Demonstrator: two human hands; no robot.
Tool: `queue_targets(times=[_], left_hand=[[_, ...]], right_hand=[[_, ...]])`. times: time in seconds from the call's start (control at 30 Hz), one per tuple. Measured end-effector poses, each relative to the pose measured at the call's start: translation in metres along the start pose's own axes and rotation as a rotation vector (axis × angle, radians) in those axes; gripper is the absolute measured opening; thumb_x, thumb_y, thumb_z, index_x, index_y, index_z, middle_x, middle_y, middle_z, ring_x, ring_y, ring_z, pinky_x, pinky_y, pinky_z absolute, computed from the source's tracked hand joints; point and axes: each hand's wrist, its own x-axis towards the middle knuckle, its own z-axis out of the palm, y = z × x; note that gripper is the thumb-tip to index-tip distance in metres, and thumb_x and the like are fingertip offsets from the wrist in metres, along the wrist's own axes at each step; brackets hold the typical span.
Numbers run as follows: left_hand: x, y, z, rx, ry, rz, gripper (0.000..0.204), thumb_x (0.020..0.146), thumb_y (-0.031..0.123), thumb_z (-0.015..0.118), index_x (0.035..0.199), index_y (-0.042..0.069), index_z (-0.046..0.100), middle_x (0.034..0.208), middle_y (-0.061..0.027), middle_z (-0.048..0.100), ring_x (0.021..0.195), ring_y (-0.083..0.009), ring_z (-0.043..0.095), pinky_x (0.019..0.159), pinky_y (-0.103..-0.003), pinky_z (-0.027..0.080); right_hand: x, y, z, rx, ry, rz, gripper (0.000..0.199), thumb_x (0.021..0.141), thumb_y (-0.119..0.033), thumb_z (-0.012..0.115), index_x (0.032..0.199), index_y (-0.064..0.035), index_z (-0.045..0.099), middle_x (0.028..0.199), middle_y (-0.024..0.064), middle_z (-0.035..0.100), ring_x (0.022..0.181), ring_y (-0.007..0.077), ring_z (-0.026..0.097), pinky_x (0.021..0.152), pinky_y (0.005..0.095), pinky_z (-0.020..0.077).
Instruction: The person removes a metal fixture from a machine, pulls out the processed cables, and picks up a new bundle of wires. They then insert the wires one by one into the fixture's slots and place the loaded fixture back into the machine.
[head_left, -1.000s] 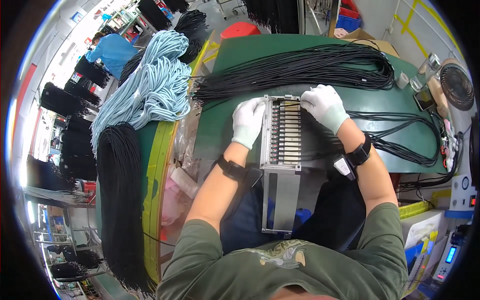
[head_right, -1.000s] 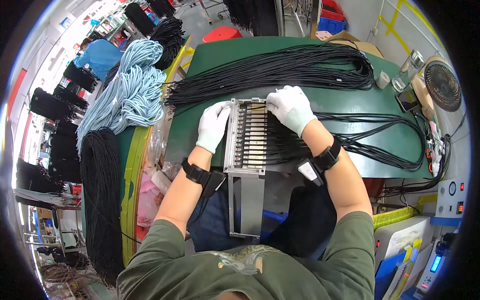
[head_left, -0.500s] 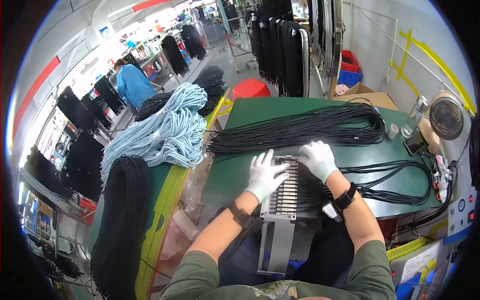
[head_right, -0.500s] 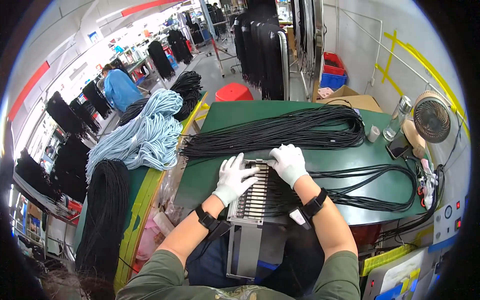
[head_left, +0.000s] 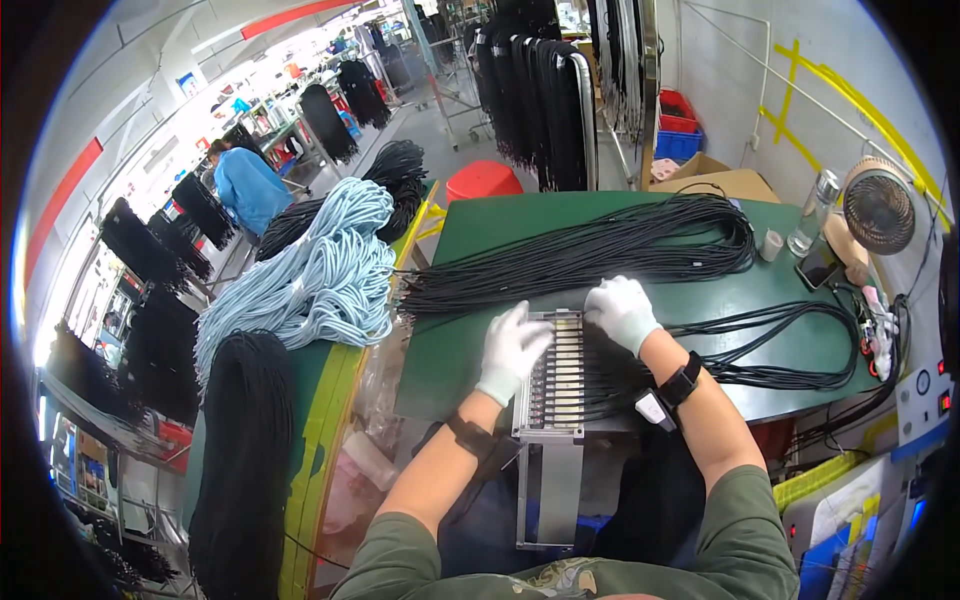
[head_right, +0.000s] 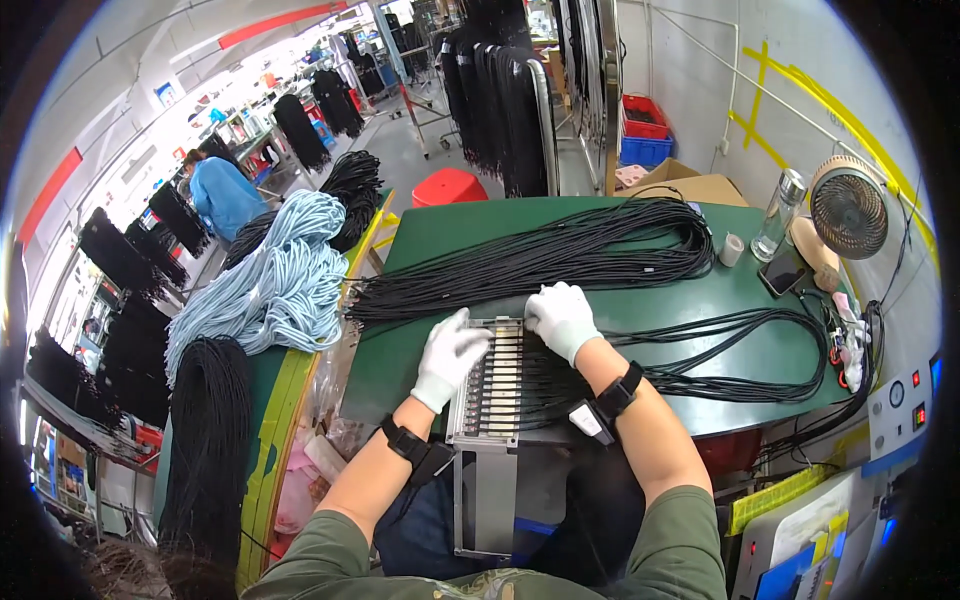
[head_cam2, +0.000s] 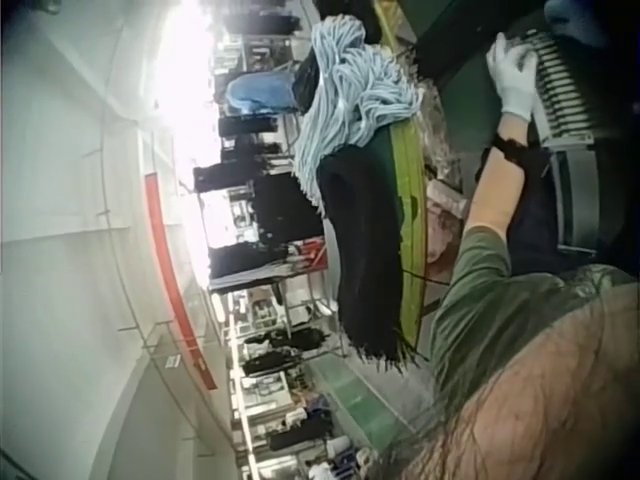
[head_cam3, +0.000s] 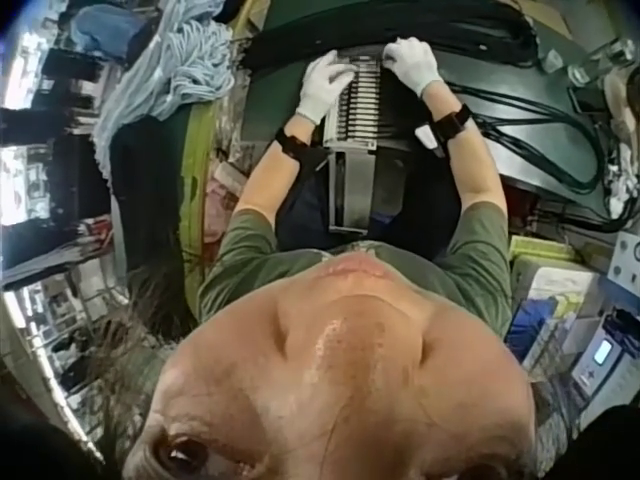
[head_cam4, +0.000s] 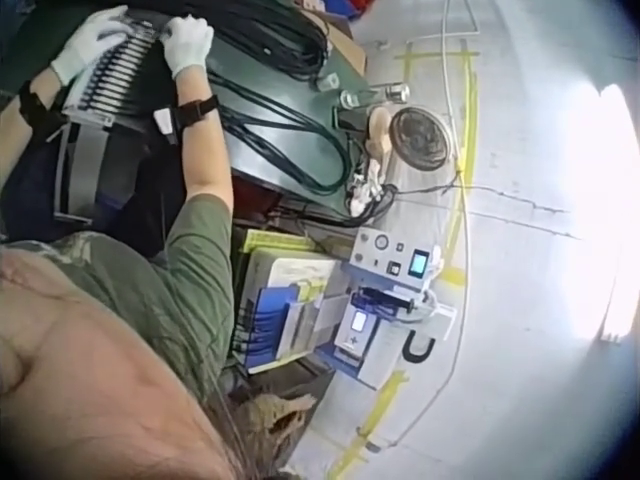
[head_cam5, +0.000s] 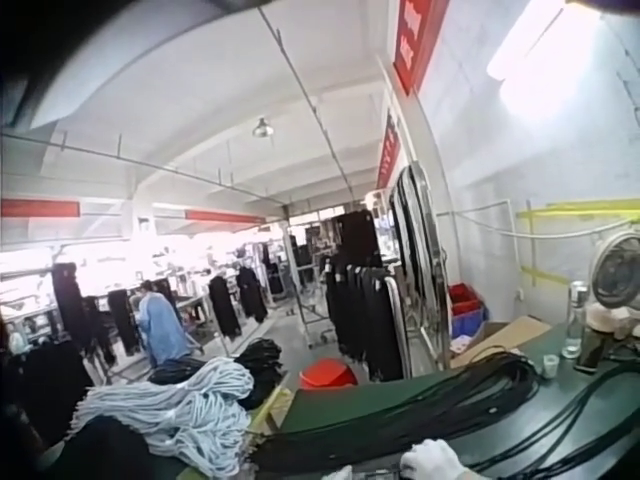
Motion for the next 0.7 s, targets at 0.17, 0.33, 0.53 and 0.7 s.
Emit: queue_targets(times=[0.17,0.33,0.53,0.7], left_hand=[[0.001,-0.005,-0.002,-0.286,0.179,-0.171,0.018,0.086,0.024,0.073,0.090,0.006,0.073,0.116,-0.0165,0.069,0.113,-0.0352,0.060,0.100,-0.043,0.046],[0.004,-0.007,-0.001,-0.227,0.136,0.039,0.013,0.089,0.016,0.070,0.091,0.003,0.072,0.116,-0.0134,0.070,0.115,-0.0303,0.060,0.101,-0.038,0.045],[0.005,0.007,-0.004,-0.360,0.148,-0.034,0.014,0.087,0.018,0.071,0.085,0.004,0.073,0.113,-0.0122,0.070,0.113,-0.0288,0.060,0.098,-0.038,0.046],[0.006,0.005,-0.010,-0.438,0.064,-0.139,0.016,0.086,0.018,0.072,0.081,0.003,0.074,0.115,-0.0123,0.070,0.113,-0.0281,0.060,0.098,-0.037,0.046]], right_hand=[[-0.003,-0.005,-0.018,0.173,0.175,-0.138,0.015,0.080,-0.029,0.075,0.085,-0.0161,0.072,0.087,0.0039,0.068,0.094,0.0281,0.061,0.082,0.0407,0.0467],[-0.002,-0.038,-0.027,0.411,0.192,-0.181,0.015,0.078,-0.027,0.077,0.086,-0.0146,0.072,0.087,0.0055,0.068,0.091,0.0300,0.063,0.081,0.0419,0.0484],[0.000,-0.031,-0.009,0.514,0.110,-0.131,0.020,0.078,-0.029,0.077,0.088,-0.0122,0.071,0.084,0.0074,0.069,0.088,0.0306,0.064,0.081,0.0434,0.0496],[0.003,-0.041,-0.027,0.424,0.194,-0.156,0.020,0.077,-0.026,0.078,0.087,-0.0107,0.071,0.081,0.0073,0.068,0.084,0.0302,0.063,0.078,0.0421,0.0497]])
